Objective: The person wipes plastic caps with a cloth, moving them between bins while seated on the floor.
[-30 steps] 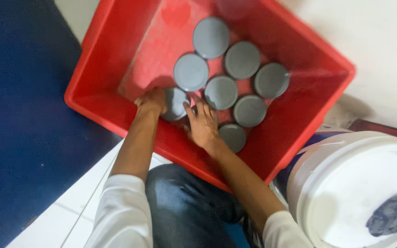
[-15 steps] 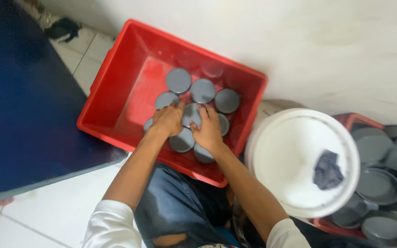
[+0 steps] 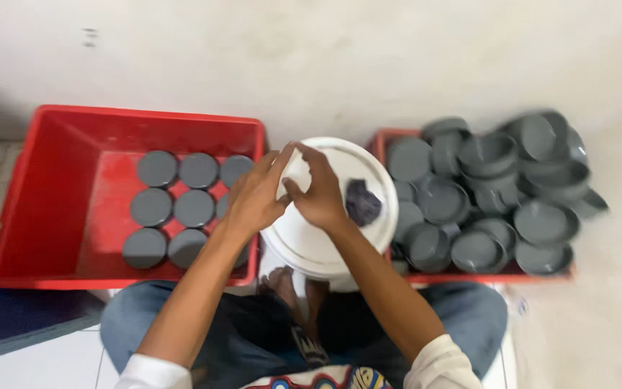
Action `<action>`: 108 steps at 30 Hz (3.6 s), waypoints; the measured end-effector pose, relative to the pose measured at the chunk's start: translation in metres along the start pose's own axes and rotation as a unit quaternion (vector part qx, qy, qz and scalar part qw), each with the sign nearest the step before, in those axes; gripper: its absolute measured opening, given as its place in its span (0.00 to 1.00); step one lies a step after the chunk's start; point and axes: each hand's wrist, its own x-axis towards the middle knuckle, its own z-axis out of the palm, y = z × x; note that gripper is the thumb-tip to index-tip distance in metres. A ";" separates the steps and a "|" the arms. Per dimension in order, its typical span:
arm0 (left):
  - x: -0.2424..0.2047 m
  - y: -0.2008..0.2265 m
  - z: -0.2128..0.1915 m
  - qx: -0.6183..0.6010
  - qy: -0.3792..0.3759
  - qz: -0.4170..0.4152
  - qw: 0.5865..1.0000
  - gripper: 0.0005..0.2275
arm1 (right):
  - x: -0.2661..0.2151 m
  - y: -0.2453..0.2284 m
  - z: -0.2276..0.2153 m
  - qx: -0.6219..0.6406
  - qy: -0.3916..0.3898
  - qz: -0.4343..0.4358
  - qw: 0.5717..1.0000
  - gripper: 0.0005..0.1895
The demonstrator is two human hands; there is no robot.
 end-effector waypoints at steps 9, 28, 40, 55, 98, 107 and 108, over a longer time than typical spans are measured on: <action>0.059 0.112 0.114 0.010 -0.100 0.116 0.988 0.38 | -0.063 0.068 -0.149 -0.132 0.150 -0.041 0.979 0.30; 0.096 0.168 0.338 -0.116 -0.228 -0.063 0.965 0.40 | -0.152 0.277 -0.262 -0.178 0.113 0.410 0.888 0.22; 0.075 0.183 0.356 -0.142 -0.246 -0.226 0.932 0.25 | -0.147 0.272 -0.255 -0.135 -0.041 0.432 0.891 0.24; 0.089 0.171 0.333 -0.149 -0.137 -0.186 0.961 0.16 | -0.138 0.226 -0.266 -0.149 0.032 0.414 0.897 0.19; -0.035 -0.025 0.120 -0.102 0.046 0.011 0.994 0.53 | -0.071 0.080 -0.094 -0.251 0.070 -0.068 0.963 0.10; -0.028 -0.023 0.121 -0.109 0.038 0.041 0.992 0.60 | -0.083 0.057 -0.050 -0.331 -0.192 -0.156 0.911 0.17; -0.026 -0.025 0.123 -0.131 0.036 0.040 0.990 0.61 | -0.084 0.042 -0.054 -0.335 -0.244 -0.154 0.897 0.24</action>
